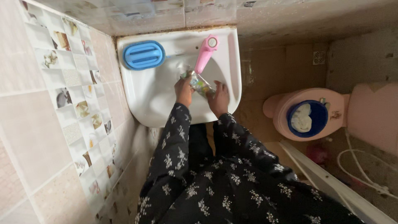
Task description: The person washes a small container and a cloth in a basin at a sink, then rinses several bottles and a razor under the tap.
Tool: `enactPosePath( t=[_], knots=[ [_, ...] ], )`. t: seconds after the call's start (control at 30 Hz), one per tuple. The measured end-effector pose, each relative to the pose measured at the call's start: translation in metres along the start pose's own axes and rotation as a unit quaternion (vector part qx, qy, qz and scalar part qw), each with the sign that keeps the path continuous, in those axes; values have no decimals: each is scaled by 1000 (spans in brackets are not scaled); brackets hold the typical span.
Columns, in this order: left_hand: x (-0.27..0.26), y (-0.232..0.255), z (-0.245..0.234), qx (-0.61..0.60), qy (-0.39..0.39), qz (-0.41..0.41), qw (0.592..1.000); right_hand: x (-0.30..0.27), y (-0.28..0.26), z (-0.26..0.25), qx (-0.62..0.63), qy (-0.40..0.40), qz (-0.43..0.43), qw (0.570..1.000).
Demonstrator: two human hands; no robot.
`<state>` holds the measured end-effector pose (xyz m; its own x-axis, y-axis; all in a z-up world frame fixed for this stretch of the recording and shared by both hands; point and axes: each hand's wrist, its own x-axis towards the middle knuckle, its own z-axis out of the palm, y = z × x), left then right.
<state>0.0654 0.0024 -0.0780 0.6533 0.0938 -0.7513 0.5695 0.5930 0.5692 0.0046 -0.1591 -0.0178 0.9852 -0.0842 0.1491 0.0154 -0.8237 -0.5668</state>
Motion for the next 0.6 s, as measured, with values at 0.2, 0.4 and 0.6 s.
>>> enactPosePath(
  t=[0.2,0.4,0.6],
  knots=[
    [-9,25,-22,-66,-3,-25,997,49,-4,-4,323,-282,354,831],
    [12,27,-25,-94,-21,-56,994,78,8,24,445,-264,325,792],
    [-6,38,-18,-87,-26,-23,996,65,23,68,505,-145,337,782]
  ],
)
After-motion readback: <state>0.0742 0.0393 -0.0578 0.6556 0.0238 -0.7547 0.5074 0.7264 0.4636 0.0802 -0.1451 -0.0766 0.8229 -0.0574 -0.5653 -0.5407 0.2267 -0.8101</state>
